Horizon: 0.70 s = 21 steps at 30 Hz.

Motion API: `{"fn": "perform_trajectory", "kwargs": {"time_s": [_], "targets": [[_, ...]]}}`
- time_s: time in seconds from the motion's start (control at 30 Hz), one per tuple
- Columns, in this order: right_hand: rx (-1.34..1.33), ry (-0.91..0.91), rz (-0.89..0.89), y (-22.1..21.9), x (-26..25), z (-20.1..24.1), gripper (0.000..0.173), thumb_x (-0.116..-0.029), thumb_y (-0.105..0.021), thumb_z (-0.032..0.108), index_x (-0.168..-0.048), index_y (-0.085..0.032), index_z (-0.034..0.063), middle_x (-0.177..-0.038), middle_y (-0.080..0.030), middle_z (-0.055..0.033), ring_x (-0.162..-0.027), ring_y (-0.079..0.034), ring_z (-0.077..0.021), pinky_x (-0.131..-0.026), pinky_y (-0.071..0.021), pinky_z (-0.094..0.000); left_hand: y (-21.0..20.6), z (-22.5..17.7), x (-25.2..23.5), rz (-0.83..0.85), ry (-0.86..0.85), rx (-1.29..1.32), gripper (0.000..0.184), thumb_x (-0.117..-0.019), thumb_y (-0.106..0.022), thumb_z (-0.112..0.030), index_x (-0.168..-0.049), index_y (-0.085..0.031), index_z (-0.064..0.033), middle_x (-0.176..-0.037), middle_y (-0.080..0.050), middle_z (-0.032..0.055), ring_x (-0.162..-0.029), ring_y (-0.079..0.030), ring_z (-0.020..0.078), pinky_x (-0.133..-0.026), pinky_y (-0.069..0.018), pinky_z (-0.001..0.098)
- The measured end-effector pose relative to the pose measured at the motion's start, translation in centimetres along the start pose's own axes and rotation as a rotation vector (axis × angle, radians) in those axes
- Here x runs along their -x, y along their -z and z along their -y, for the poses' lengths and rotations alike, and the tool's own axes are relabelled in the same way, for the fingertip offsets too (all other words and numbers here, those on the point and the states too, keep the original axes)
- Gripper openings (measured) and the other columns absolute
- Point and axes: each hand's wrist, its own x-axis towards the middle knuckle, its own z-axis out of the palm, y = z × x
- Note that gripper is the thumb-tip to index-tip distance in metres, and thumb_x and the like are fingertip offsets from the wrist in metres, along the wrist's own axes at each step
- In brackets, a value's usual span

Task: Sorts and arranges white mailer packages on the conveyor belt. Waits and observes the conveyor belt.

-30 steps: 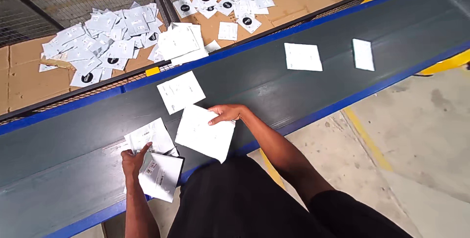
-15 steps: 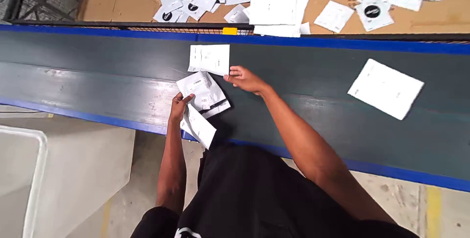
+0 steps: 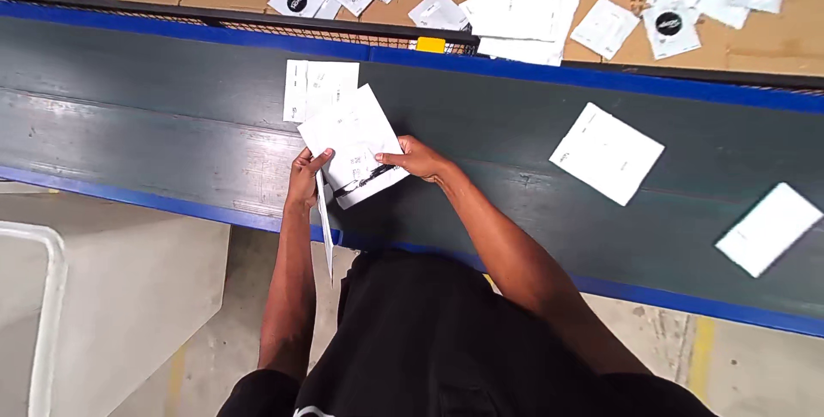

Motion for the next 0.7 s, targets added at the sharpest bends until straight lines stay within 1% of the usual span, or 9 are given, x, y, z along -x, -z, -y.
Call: {"fn": "perform_trajectory", "kwargs": {"time_s": [0.07, 0.17, 0.23, 0.3, 0.37, 0.43, 0.5, 0.6, 0.7], "targets": [[0.033, -0.027, 0.033, -0.7, -1.9, 1.6, 0.021, -0.0987, -0.069, 0.014, -0.114, -0.067, -0.0005, -0.101, -0.076, -0.0062, -0.094, -0.073, -0.0135, -0.09, -0.0609, -0.0336, 1.7, -1.3, -0.6, 0.012, 0.019, -0.038, 0.029, -0.1018, -0.064, -0.019, -0.125, -0.064, -0.0005, -0.098, -0.075, 0.0141, -0.077, -0.073, 0.0212, -0.066, -0.0629, 0.0362], [0.093, 0.001, 0.046, 0.2, -6.1, 6.2, 0.018, -0.0979, -0.068, 0.012, -0.112, -0.067, 0.0011, -0.098, -0.076, -0.0049, -0.088, -0.073, -0.0132, -0.084, -0.062, -0.0342, 5.5, -3.3, -3.7, -0.077, -0.02, -0.312, 0.034, -0.1067, -0.053, -0.04, -0.105, -0.066, -0.0084, -0.076, -0.065, 0.0011, -0.049, -0.051, 0.0084, -0.044, -0.0446, 0.0233], [-0.099, 0.099, -0.176, 1.1, -9.0, 9.1, 0.026, -0.1025, -0.062, 0.018, -0.123, -0.062, 0.002, -0.105, -0.073, -0.0091, -0.091, -0.072, -0.0185, -0.083, -0.0615, -0.0399, 9.8, -4.7, -6.8, -0.248, -0.086, -0.644, 0.049, -0.1003, -0.06, -0.051, -0.117, -0.067, -0.0051, -0.095, -0.072, 0.0067, -0.073, -0.065, 0.0145, -0.068, -0.0563, 0.033], [-0.314, 0.134, -0.317, 1.8, -12.1, 11.4, 0.052, -0.1077, -0.048, 0.046, -0.148, -0.047, 0.0122, -0.133, -0.065, -0.0095, -0.112, -0.069, -0.0248, -0.094, -0.0605, -0.0447, 13.9, -6.8, -10.4, -0.421, -0.064, -0.895, 0.078, -0.0912, -0.065, -0.062, -0.139, -0.055, -0.0006, -0.122, -0.067, 0.0225, -0.107, -0.067, 0.0338, -0.095, -0.0543, 0.0543], [-0.172, 0.09, -0.337, 2.6, -14.9, 11.2, 0.062, -0.1064, -0.046, 0.053, -0.153, -0.039, 0.0133, -0.142, -0.06, -0.0101, -0.117, -0.069, -0.0275, -0.094, -0.0609, -0.0461, 16.8, -9.2, -15.0, -0.555, -0.001, -1.063, 0.105, -0.0821, -0.066, -0.074, -0.154, -0.039, -0.0025, -0.146, -0.047, 0.0314, -0.126, -0.056, 0.0459, -0.104, -0.0464, 0.0642], [0.185, 0.041, -0.325, 2.5, -15.5, 9.4, 0.053, -0.1038, -0.06, 0.041, -0.145, -0.05, 0.0087, -0.133, -0.064, -0.0116, -0.11, -0.071, -0.0254, -0.089, -0.0627, -0.044, 18.8, -10.9, -19.8, -0.616, 0.093, -1.166, 0.123, -0.0727, -0.069, -0.082, -0.159, -0.03, -0.0035, -0.158, -0.031, 0.0338, -0.132, -0.049, 0.0512, -0.104, -0.045, 0.0672], [0.509, 0.034, -0.301, 2.5, -14.6, 6.5, 0.053, -0.0984, -0.067, 0.043, -0.137, -0.059, 0.0083, -0.133, -0.065, -0.01, -0.111, -0.07, -0.0196, -0.091, -0.0622, -0.0394, 21.1, -12.3, -21.9, -0.61, 0.186, -1.244, 0.119, -0.069, -0.076, -0.078, -0.152, -0.041, -0.0002, -0.159, -0.028, 0.0341, -0.134, -0.047, 0.0534, -0.104, -0.0437, 0.069], [0.834, 0.063, -0.526, 7.6, -8.5, 2.2, 0.049, -0.0988, -0.064, 0.042, -0.138, -0.063, 0.0119, -0.147, -0.058, -0.0087, -0.135, -0.056, -0.0183, -0.11, -0.0512, -0.0413, 20.7, -13.0, -21.6, -0.497, 0.113, -1.275, 0.097, -0.0745, -0.082, -0.062, -0.138, -0.055, 0.0052, -0.137, -0.056, 0.033, -0.126, -0.055, 0.0504, -0.103, -0.0442, 0.0703], [0.926, -0.073, -0.89, 14.6, 1.8, -2.1, 0.045, -0.1004, -0.061, 0.025, -0.142, -0.058, 0.0073, -0.153, -0.051, -0.0136, -0.143, -0.048, -0.0247, -0.119, -0.0415, -0.045, 19.1, -13.4, -20.6, -0.302, 0.134, -1.117, 0.08, -0.0861, -0.079, -0.04, -0.146, -0.047, 0.0014, -0.139, -0.059, 0.0213, -0.127, -0.059, 0.0276, -0.109, -0.048, 0.0468]]}}
